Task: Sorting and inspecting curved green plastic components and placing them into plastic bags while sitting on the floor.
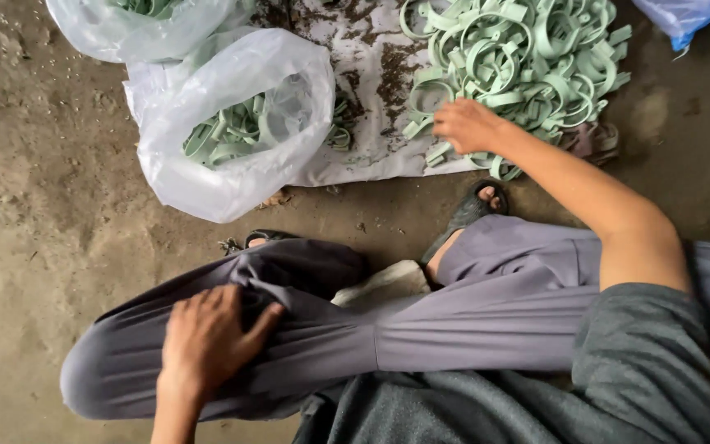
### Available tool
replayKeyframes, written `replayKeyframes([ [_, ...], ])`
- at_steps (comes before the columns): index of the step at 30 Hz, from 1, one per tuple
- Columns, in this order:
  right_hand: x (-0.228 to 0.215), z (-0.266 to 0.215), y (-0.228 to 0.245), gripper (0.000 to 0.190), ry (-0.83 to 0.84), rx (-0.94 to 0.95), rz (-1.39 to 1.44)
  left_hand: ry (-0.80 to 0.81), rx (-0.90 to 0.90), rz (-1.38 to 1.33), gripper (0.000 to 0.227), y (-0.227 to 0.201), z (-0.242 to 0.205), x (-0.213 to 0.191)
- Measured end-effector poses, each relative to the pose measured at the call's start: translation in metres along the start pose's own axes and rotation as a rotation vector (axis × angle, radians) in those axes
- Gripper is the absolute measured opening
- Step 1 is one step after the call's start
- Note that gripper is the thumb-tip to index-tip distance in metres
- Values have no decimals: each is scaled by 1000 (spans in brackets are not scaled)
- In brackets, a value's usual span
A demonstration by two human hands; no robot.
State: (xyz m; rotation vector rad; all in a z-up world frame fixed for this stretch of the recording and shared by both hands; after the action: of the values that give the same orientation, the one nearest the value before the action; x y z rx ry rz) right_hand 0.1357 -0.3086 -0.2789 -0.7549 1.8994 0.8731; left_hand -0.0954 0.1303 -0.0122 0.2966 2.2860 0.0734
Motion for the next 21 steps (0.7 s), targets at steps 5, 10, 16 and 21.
replayKeyframes([
  [5, 64, -12, -19, 49, 152, -67, -304, 422, 322, -150, 72, -41, -2, -6],
  [10, 40, -18, -14, 37, -22, -157, -328, 400, 439, -172, 49, -64, 7, 4],
  [16, -83, 19, 44, 21, -286, -91, 657, 473, 479, -394, 46, -96, 37, 2],
  [21, -213, 42, 115, 26, -301, 36, 1120, -462, 275, -323, 31, -109, 77, -29],
])
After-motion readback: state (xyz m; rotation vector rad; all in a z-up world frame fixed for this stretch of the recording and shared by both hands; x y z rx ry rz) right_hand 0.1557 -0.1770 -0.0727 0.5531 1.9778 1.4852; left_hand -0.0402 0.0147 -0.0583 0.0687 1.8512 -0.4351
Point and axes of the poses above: each hand's wrist, its own z-axis towards the middle knuckle, its own x-axis out of the palm, y = z × x, the point moved 4 cm from there along z, towards the middle knuckle, and after that the axes turned 9 degrees about z, right-handed, at the moved point
